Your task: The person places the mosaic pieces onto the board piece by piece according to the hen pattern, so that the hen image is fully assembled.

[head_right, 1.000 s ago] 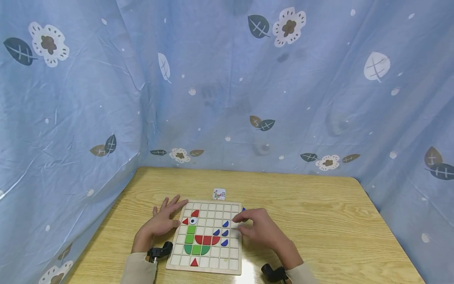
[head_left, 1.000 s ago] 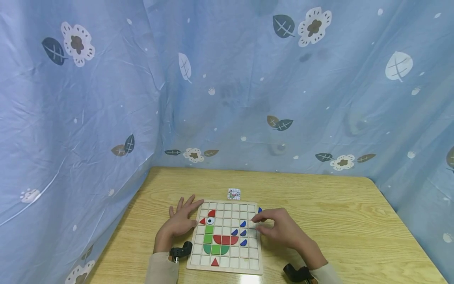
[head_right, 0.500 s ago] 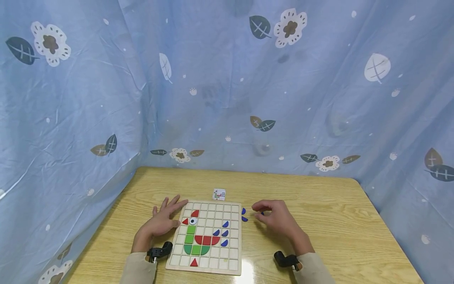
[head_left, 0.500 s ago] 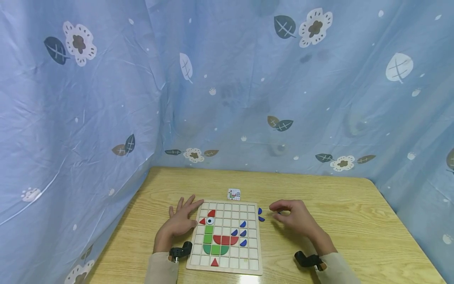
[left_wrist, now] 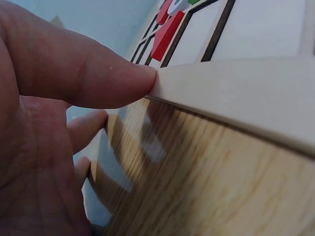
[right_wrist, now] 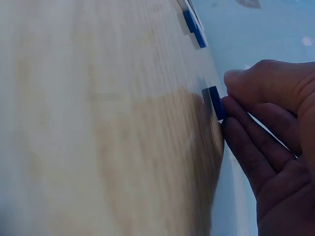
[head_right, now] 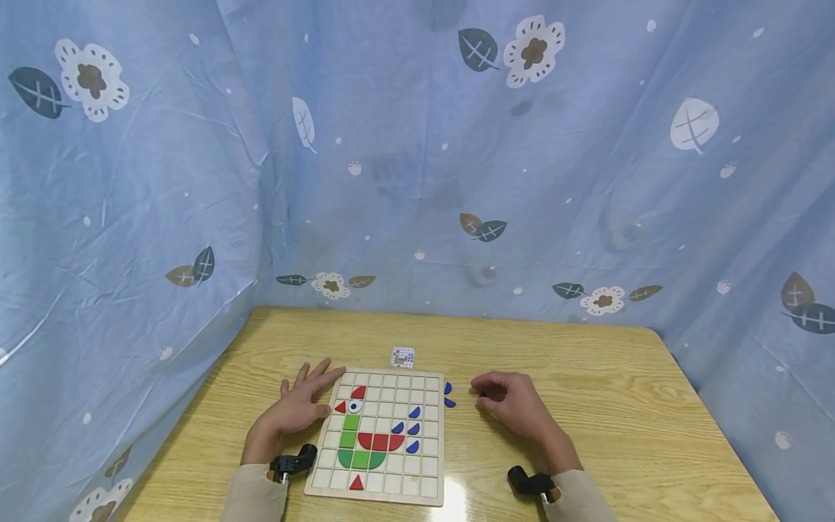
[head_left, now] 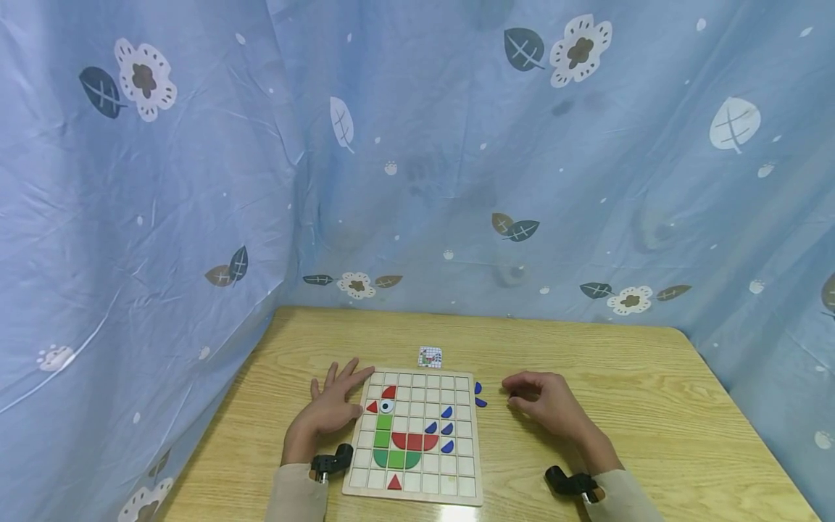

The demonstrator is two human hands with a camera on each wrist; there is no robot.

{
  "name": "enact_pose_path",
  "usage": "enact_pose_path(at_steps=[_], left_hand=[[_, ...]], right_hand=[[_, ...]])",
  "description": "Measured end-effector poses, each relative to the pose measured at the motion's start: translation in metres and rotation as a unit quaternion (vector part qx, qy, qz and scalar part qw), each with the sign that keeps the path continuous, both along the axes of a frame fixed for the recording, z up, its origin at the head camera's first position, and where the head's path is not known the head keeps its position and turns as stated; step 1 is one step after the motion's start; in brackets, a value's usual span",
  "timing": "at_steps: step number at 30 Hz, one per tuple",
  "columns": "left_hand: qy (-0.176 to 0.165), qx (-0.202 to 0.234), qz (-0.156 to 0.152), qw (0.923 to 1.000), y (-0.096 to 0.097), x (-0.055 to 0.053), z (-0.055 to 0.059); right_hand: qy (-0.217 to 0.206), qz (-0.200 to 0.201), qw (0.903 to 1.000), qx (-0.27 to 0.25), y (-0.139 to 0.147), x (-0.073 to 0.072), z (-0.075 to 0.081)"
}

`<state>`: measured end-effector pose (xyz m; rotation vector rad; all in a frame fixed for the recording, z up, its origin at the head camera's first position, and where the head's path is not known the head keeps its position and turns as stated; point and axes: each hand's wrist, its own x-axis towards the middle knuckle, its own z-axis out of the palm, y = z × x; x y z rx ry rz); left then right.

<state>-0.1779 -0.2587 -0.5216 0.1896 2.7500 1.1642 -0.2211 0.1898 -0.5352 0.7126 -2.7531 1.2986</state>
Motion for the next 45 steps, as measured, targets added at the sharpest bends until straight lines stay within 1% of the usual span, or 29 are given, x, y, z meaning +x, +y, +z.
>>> enact_pose_path(at_steps=[6, 9, 17, 24, 28, 31, 35, 39, 42, 45], left_hand=[[0.001, -0.002, 0.001, 1.0000, 0.000, -0.001, 0.000], [0.002, -0.006, 0.002, 1.0000, 0.000, 0.000, 0.000], [0.003, -0.010, -0.001, 0.9999, 0.000, 0.000, 0.001], [0.000, -0.007, 0.000, 1.0000, 0.000, 0.000, 0.000], [0.000, -0.006, 0.001, 1.0000, 0.000, -0.001, -0.001], [0.000, -0.007, 0.003, 1.0000, 0.000, -0.001, -0.001], [0.001, -0.008, 0.003, 1.0000, 0.000, -0.001, -0.001], [0.001, -0.010, 0.003, 0.9999, 0.000, -0.001, -0.001], [-0.001, -0.009, 0.004, 1.0000, 0.000, -0.001, -0.001], [-0.003, -0.005, 0.005, 1.0000, 0.000, -0.001, -0.001]], right_hand=[[-0.027, 0.002, 0.9996, 0.011, 0.005, 0.011, 0.004], [-0.031, 0.004, 0.9994, 0.010, 0.004, 0.015, 0.006], [-0.006, 0.005, 0.9999, 0.013, -0.001, 0.020, 0.004], [0.050, 0.030, 0.9977, 0.033, -0.008, 0.018, 0.007], [0.050, 0.030, 0.9974, 0.041, -0.011, 0.019, 0.008], [0.051, 0.034, 0.9974, 0.036, -0.016, 0.020, 0.009], [0.068, 0.057, 0.9957, 0.025, -0.028, 0.020, 0.011], [0.084, 0.080, 0.9929, 0.026, -0.041, 0.019, 0.014], [0.089, 0.094, 0.9910, 0.034, -0.051, 0.018, 0.017], [0.086, 0.108, 0.9895, 0.043, -0.059, 0.017, 0.019]])
